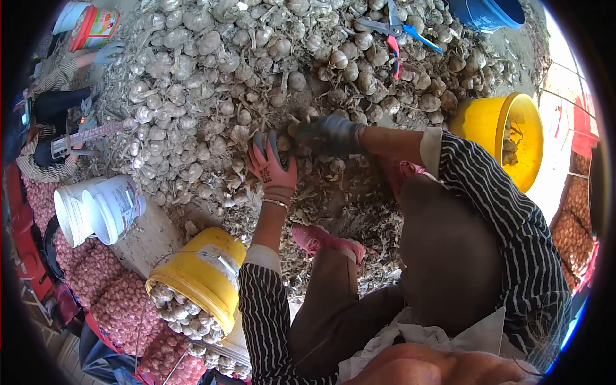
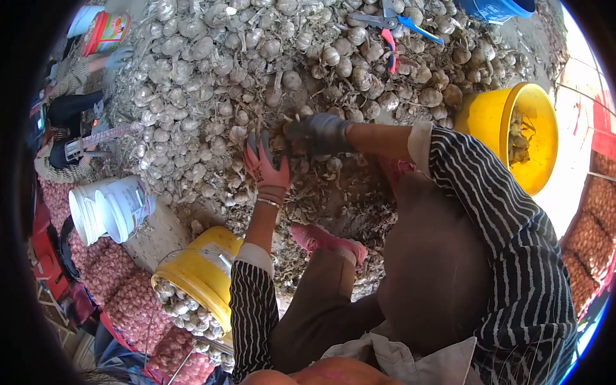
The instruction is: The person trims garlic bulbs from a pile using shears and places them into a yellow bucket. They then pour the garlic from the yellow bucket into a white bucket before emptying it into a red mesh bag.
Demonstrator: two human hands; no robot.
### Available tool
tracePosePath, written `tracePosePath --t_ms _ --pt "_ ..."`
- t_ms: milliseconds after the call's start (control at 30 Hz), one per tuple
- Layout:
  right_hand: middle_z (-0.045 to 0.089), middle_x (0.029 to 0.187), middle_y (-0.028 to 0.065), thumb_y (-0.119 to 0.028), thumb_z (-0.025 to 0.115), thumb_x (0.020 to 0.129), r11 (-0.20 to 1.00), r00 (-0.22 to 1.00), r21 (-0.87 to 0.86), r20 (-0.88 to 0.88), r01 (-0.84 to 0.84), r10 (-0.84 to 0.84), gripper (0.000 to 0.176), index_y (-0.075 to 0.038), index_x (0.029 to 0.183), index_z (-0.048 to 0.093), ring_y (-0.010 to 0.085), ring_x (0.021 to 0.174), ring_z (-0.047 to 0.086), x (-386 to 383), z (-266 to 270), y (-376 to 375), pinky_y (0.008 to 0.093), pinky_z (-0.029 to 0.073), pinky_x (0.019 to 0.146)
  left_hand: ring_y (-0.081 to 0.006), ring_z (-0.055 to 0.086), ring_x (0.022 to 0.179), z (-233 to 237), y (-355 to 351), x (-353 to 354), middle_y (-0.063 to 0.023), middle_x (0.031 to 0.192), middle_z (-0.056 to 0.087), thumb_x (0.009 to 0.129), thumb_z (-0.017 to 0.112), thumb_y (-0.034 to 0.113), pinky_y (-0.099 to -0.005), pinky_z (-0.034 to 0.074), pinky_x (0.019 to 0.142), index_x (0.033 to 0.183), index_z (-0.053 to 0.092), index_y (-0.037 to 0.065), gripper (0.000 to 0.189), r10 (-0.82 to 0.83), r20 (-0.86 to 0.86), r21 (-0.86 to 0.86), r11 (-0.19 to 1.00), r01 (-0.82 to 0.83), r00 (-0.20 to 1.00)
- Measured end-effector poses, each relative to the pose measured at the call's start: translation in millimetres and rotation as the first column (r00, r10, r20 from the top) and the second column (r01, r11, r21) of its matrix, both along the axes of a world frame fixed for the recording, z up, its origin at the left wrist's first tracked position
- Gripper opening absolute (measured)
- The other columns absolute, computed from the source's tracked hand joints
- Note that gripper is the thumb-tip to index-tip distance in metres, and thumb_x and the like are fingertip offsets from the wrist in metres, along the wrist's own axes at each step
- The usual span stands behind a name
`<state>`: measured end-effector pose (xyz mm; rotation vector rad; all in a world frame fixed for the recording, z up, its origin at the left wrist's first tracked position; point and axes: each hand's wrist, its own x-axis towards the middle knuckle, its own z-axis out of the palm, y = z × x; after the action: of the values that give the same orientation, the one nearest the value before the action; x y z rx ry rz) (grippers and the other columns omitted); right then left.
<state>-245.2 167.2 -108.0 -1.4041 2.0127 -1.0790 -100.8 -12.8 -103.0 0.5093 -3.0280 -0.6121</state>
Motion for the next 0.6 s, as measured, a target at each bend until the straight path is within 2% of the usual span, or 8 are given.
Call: tracePosePath --t_ms 100,233,300,400,433,467,533,600 --pt "0.052 0.128 0.0186 -0.023 0.061 0.082 0.939 0.95 0.18 -0.166 0.294 -0.265 0.049 -0.013 0.129 0.051 0.039 0.112 0.053 -51 32 2 0.0428 0.042 0.098 -0.0416 0.016 0.137 -5 -11 -34 -0.021 0.149 0.02 0.081 0.064 0.035 -0.0545 0.014 0.111 0.142 0.035 0.007 0.074 -0.023 0.045 -0.112 0.993 0.028 0.999" --pt "0.04 0.142 0.0173 -0.017 0.059 0.08 0.881 0.811 0.183 -0.505 0.435 -0.296 0.068 -0.019 0.143 0.034 0.0381 0.128 0.041 -65 29 -31 0.0508 0.037 0.103 -0.0408 0.018 0.138 -10 -32 -60 -0.0197 0.149 0.023 0.083 0.059 0.042 -0.0558 0.013 0.111 0.141 0.038 0.011 0.069 -0.115 0.276 -0.237 0.954 0.184 0.954" --pt "0.023 0.152 0.0151 -0.023 0.056 0.085 0.729 0.875 0.613 -0.483 0.306 0.039 0.07 -0.021 0.148 0.025 0.0364 0.142 0.014 -48 45 -46 0.0546 0.022 0.111 -0.0391 0.013 0.14 -9 -48 -53 -0.0158 0.152 0.022 0.084 0.057 0.045 -0.0578 0.014 0.11 0.145 0.032 0.016 0.072 -0.052 0.449 -0.338 0.914 0.224 0.892" --pt "0.018 0.154 0.0138 -0.028 0.055 0.086 0.783 0.972 0.619 -0.213 0.059 0.095 0.07 -0.018 0.148 0.025 0.0319 0.144 0.006 -38 43 -59 0.0574 0.017 0.113 -0.0397 0.019 0.138 -13 -62 -18 -0.0172 0.149 0.027 0.081 0.061 0.043 -0.0563 0.014 0.11 0.142 0.038 0.015 0.071 0.098 0.356 -0.403 0.913 0.058 0.929" --pt "0.022 0.153 0.015 -0.03 0.054 0.087 0.825 0.807 0.563 -0.459 -0.058 0.37 0.066 -0.019 0.146 0.027 0.0314 0.143 0.013 -40 31 -53 0.0554 0.015 0.114 -0.0388 0.018 0.138 -14 -64 -7 -0.0172 0.149 0.026 0.08 0.062 0.042 -0.0551 0.014 0.11 0.142 0.035 0.012 0.074 0.185 0.32 -0.371 0.927 -0.057 0.929" --pt "0.022 0.153 0.015 -0.03 0.054 0.087 0.827 0.809 0.558 -0.459 -0.06 0.368 0.066 -0.019 0.146 0.027 0.0314 0.143 0.013 -46 19 -43 0.0554 0.015 0.114 -0.0388 0.018 0.138 -16 -64 3 -0.0172 0.149 0.026 0.08 0.062 0.042 -0.0551 0.014 0.11 0.142 0.035 0.012 0.074 0.187 0.322 -0.375 0.925 -0.057 0.928" --pt "0.026 0.15 0.0157 -0.032 0.051 0.089 0.953 0.977 0.282 0.141 0.113 -0.158 0.062 -0.018 0.145 0.029 0.0305 0.142 0.019 -48 19 -18 0.0538 0.018 0.114 -0.0384 0.018 0.137 -13 -54 26 -0.0169 0.148 0.026 0.079 0.063 0.038 -0.0542 0.015 0.11 0.141 0.036 0.009 0.073 0.32 0.044 -0.233 0.924 -0.302 0.946" --pt "0.031 0.148 0.0158 -0.031 0.05 0.091 0.84 0.947 0.438 -0.185 0.319 -0.263 0.058 -0.018 0.144 0.031 0.033 0.139 0.025 -45 21 14 0.0501 0.024 0.112 -0.0382 0.027 0.132 0 -33 40 -0.0161 0.143 0.033 0.079 0.064 0.033 -0.0518 0.023 0.107 0.134 0.044 0.004 0.066 0.048 -0.063 -0.171 0.984 -0.058 0.997"
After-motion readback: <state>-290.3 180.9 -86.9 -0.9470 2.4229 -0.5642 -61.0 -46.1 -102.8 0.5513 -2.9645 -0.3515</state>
